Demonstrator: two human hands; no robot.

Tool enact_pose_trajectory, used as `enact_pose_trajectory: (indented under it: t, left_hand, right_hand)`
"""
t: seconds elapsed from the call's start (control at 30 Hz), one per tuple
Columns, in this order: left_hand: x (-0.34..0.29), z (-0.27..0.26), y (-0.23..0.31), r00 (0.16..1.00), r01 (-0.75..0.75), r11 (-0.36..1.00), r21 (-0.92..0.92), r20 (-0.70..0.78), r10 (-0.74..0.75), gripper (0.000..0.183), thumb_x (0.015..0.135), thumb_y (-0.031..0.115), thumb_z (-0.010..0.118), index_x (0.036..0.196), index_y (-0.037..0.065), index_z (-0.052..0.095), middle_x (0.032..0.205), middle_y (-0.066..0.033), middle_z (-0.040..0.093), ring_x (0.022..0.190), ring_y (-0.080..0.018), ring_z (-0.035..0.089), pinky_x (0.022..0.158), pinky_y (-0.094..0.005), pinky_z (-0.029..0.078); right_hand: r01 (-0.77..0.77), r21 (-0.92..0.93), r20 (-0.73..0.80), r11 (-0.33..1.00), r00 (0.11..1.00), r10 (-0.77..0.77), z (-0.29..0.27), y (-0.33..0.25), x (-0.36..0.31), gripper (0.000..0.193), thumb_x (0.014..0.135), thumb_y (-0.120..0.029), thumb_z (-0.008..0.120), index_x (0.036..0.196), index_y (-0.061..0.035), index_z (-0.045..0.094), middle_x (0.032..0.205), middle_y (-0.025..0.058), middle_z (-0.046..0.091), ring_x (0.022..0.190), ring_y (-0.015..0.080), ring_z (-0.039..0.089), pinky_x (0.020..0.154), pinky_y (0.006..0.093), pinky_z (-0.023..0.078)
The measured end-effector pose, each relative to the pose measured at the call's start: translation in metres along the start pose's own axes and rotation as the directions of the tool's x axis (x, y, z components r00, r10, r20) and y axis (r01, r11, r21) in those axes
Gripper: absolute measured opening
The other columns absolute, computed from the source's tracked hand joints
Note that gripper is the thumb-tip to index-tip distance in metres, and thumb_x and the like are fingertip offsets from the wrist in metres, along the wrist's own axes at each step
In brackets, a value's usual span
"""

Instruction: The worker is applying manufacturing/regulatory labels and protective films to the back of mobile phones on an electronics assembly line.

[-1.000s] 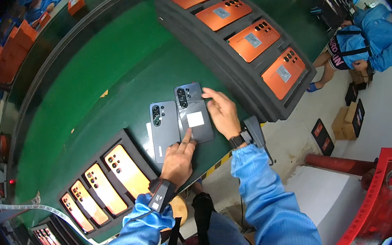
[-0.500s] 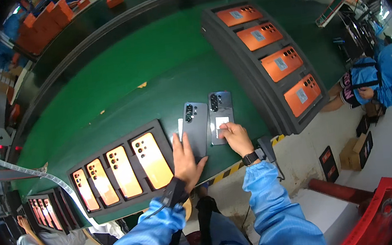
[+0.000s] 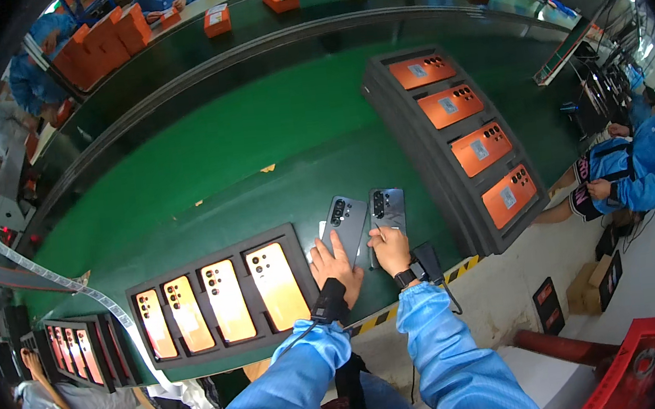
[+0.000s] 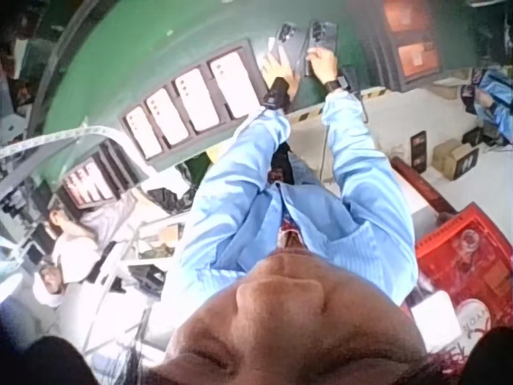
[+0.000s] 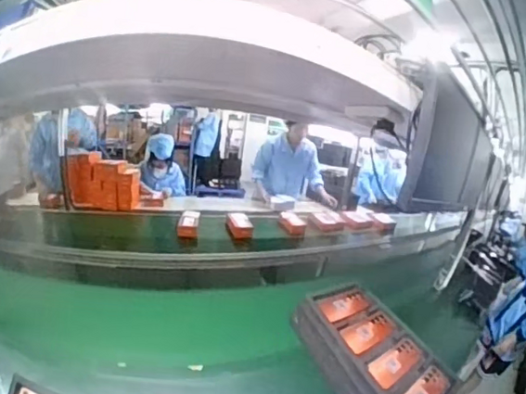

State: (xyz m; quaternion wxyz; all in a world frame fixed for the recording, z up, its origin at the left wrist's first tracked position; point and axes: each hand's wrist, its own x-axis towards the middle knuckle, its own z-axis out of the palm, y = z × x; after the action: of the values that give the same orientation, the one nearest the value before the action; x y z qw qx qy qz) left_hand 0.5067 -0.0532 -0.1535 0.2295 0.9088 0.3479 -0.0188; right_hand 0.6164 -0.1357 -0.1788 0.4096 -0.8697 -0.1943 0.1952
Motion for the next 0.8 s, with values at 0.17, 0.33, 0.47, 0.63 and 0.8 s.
enact_pose_trajectory:
  t: [0.17,0.33,0.47,0.63,0.8]
  left_hand:
    - [0.006,-0.026,-0.006,0.995,0.095,0.654,-0.751,0.052,-0.084,0.089,0.064,0.012,0.068,0.134,-0.004,0.015,0.105,-0.0199,0.050,0.094,-0.0295,0.050,0.081,-0.0368,0.041]
    - [-0.026,-0.082,-0.031,0.991,0.125,0.038,-0.991,0.123,-0.059,0.085,0.069,-0.003,0.063,0.137,0.003,0.012,0.110,-0.0116,0.048,0.083,-0.0154,0.055,0.072,-0.0263,0.046]
    - [-0.074,-0.121,-0.094,0.957,-0.157,0.396,-0.905,-0.239,-0.166,0.087,0.066,-0.003,0.063,0.136,0.004,0.013,0.120,-0.0129,0.041,0.113,-0.0208,0.042,0.092,-0.0336,0.039]
    - [-0.130,-0.169,-0.151,0.881,-0.254,0.282,-0.925,-0.342,-0.328,0.088,0.067,-0.002,0.066,0.137,0.007,0.014,0.132,-0.0136,0.032,0.120,-0.0219,0.036,0.098,-0.0333,0.032]
    - [-0.223,-0.261,-0.284,0.522,-0.373,0.342,-0.862,-0.500,-0.691,0.076,0.066,-0.003,0.062,0.130,0.008,0.023,0.109,-0.0083,0.047,0.102,-0.0182,0.047,0.084,-0.0307,0.042]
  right_hand:
    - [0.122,-0.082,-0.209,0.989,0.968,-0.137,0.009,-0.006,0.005,0.019,0.075,-0.018,0.060,0.085,-0.0024,0.064,0.071,0.0106,0.065,0.068,0.0280,0.063,0.063,0.0355,0.048]
    - [0.161,-0.461,-0.025,0.873,0.981,-0.194,0.023,-0.037,0.003,0.065,0.062,-0.034,0.074,0.110,0.0030,0.051,0.100,0.0227,0.055,0.078,0.0358,0.060,0.069,0.0411,0.050]
    - [0.232,-0.717,-0.021,0.657,0.935,-0.353,0.072,-0.051,0.000,0.068,0.058,-0.035,0.077,0.108,0.0023,0.051,0.100,0.0188,0.054,0.099,0.0323,0.050,0.079,0.0398,0.046]
    - [0.372,-0.708,-0.117,0.600,0.776,-0.620,0.055,0.067,0.044,0.067,0.060,-0.029,0.079,0.112,0.0033,0.049,0.114,0.0245,0.047,0.106,0.0383,0.045,0.092,0.0422,0.039]
    - [0.284,-0.537,0.024,0.794,0.946,-0.323,0.050,0.002,0.023,0.047,0.071,-0.005,0.067,0.112,0.0069,0.048,0.111,0.0238,0.050,0.105,0.0363,0.050,0.090,0.0378,0.041]
